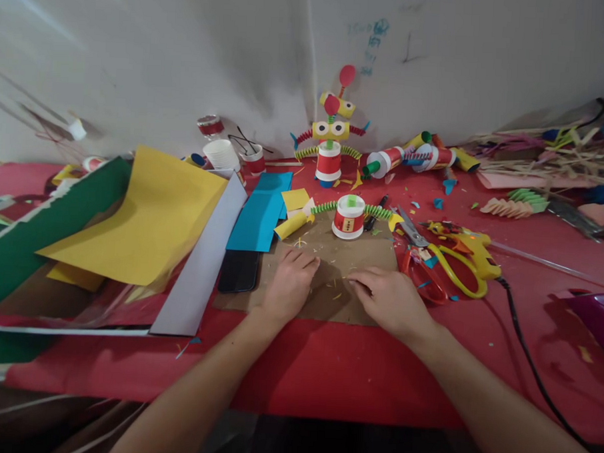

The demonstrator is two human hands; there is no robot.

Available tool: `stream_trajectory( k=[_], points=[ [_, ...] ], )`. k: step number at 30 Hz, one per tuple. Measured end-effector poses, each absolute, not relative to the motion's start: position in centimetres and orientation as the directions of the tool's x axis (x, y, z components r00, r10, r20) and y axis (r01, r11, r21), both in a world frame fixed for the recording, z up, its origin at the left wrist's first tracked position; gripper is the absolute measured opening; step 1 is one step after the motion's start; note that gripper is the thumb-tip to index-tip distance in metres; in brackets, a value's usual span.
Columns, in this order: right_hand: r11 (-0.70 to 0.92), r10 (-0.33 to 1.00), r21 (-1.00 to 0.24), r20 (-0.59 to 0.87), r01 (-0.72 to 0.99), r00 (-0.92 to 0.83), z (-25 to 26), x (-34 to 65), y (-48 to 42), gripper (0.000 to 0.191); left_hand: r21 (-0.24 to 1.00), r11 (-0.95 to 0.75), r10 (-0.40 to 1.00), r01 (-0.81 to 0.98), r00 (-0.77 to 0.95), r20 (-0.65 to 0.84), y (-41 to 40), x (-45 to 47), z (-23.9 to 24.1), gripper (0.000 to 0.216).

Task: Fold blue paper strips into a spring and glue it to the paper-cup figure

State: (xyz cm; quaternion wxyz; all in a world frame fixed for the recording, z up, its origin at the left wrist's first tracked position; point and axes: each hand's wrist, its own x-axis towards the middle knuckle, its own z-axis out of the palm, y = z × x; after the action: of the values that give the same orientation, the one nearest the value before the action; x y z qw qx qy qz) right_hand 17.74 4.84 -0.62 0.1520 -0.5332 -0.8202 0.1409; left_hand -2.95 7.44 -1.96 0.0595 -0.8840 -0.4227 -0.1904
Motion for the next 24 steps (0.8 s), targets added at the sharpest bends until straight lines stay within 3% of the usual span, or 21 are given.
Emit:
stream_trajectory(
  k=[10, 16, 19, 24],
  points=[
    [0.324, 0.946, -0.399, 0.120, 0.858, -0.302, -0.3, 17.2, 4.5, 0.016, 0.077, -0.604, 0.757, 0.794, 0.539, 0.370, 7.0, -2.5, -1.9, 0.025],
    [0.297, 0.946, -0.313, -0.032, 0.902, -0.323, 0.7, 15.0, 5.6, 0.023, 0.046, -0.558, 0.782, 0.828, 0.507, 0.362, 6.5, -2.0, -1.7, 0.021],
    [0.303, 0.932, -0.458, -0.042, 0.836, -0.361, 0.2, 14.1, 7.3, 0.013, 0.116, -0.557, 0.787, 0.822, 0.479, 0.388, 6.7, -2.1, -1.8, 0.021],
    [0.288, 0.929, -0.666, 0.020, 0.688, -0.369, -1.5, 13.8, 9.0, 0.026, 0.287, -0.561, 0.790, 0.777, 0.397, 0.467, 7.5, -2.7, -2.3, 0.028]
  ],
)
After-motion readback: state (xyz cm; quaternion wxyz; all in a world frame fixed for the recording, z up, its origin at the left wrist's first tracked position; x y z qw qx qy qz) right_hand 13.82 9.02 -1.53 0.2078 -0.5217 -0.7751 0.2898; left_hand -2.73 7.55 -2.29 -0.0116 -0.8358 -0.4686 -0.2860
